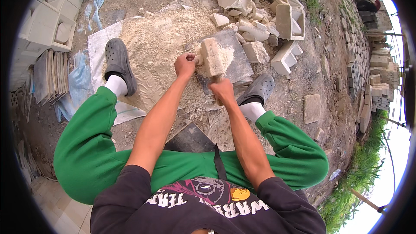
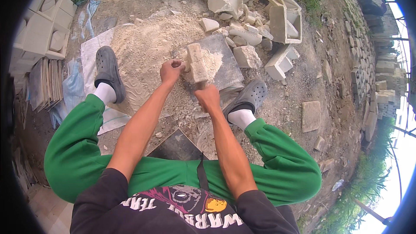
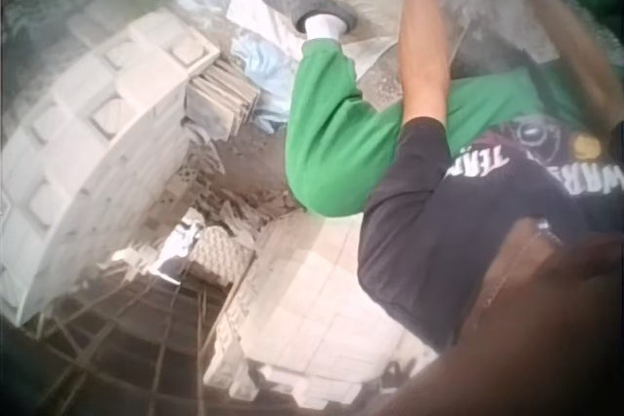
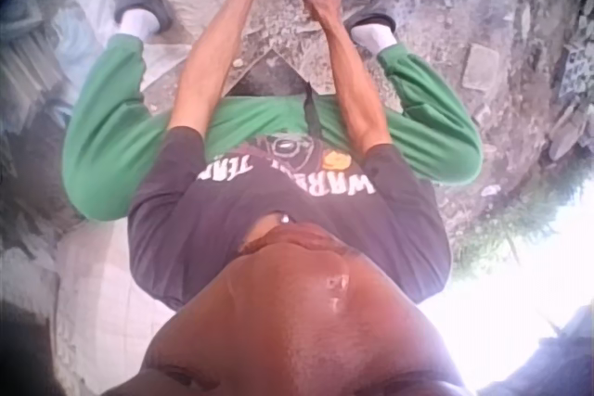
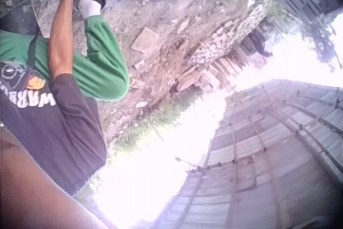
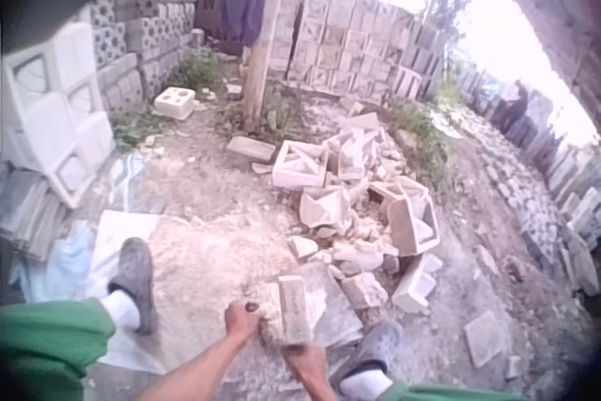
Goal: The person sits on the ground and uses a stone block as a hammer to strike another block, chipping away pieces to shape it. The person then picks up a different stone block and uses it to scrape and smooth the surface of a third block resting on the ground.
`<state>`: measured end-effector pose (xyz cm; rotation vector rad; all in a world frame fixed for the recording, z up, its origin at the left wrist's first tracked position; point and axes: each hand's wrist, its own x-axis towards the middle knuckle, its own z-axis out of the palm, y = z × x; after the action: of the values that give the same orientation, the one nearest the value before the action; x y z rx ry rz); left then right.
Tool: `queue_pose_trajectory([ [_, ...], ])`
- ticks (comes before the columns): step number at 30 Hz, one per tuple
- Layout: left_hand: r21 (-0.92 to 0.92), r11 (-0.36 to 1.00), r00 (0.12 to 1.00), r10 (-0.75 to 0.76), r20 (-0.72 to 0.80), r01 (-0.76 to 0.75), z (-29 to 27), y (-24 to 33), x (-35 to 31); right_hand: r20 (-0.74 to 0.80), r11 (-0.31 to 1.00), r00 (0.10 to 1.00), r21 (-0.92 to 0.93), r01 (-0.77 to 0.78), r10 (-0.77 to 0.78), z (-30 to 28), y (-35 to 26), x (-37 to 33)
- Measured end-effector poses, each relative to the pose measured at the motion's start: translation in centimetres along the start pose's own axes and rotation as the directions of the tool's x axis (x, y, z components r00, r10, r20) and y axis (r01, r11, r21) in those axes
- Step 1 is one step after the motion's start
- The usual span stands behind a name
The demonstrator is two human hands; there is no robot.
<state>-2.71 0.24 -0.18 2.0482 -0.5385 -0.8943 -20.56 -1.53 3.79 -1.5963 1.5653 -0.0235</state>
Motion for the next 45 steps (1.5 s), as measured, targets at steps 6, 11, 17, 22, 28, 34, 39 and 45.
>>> queue_pose_trajectory([
  [6, 0.040, 0.998, 0.998, -0.054, -0.017, 0.054, -0.1, -1.0, 0.4, -0.083, 0.995, 0.993, 0.060, 0.085, -0.080, -1.6, -2.1, -0.5],
  [11, 0.100, 0.993, 0.998, -0.064, -0.014, 0.065, 0.1, 0.2, -0.8, -0.032, 0.999, 0.999, 0.011, 0.030, -0.030, -0.7, 0.0, 0.1],
  [17, 0.160, 0.984, 0.996, -0.075, -0.055, 0.083, -1.0, -0.6, -0.9, -0.019, 0.996, 0.998, 0.065, 0.058, -0.057, -1.5, -1.7, -1.8],
  [22, 0.176, 0.979, 0.995, -0.096, -0.026, 0.099, -0.3, 0.9, -1.4, 0.094, 0.996, 0.992, -0.042, -0.075, 0.079, -0.8, 1.4, 0.6],
  [28, 0.169, 0.982, 0.995, -0.079, -0.054, 0.087, -0.6, 0.3, -1.5, -0.031, 0.989, 0.995, 0.111, 0.098, -0.095, -2.3, -1.9, -1.6],
  [34, 0.234, 0.965, 0.993, -0.119, -0.005, 0.117, -0.6, 1.8, -2.0, 0.063, 0.991, 0.989, -0.025, -0.130, 0.131, -1.6, 1.0, 0.7],
  [39, 0.154, 0.981, 0.993, -0.118, -0.013, 0.118, -0.6, 0.2, -1.5, 0.006, 0.994, 0.997, 0.074, 0.081, -0.081, -2.7, -3.7, -0.9],
  [45, 0.165, 0.983, 0.997, -0.083, -0.003, 0.083, 0.3, 1.0, -1.7, 0.042, 1.000, 0.999, -0.002, 0.013, -0.013, 1.0, 2.2, 2.9],
])
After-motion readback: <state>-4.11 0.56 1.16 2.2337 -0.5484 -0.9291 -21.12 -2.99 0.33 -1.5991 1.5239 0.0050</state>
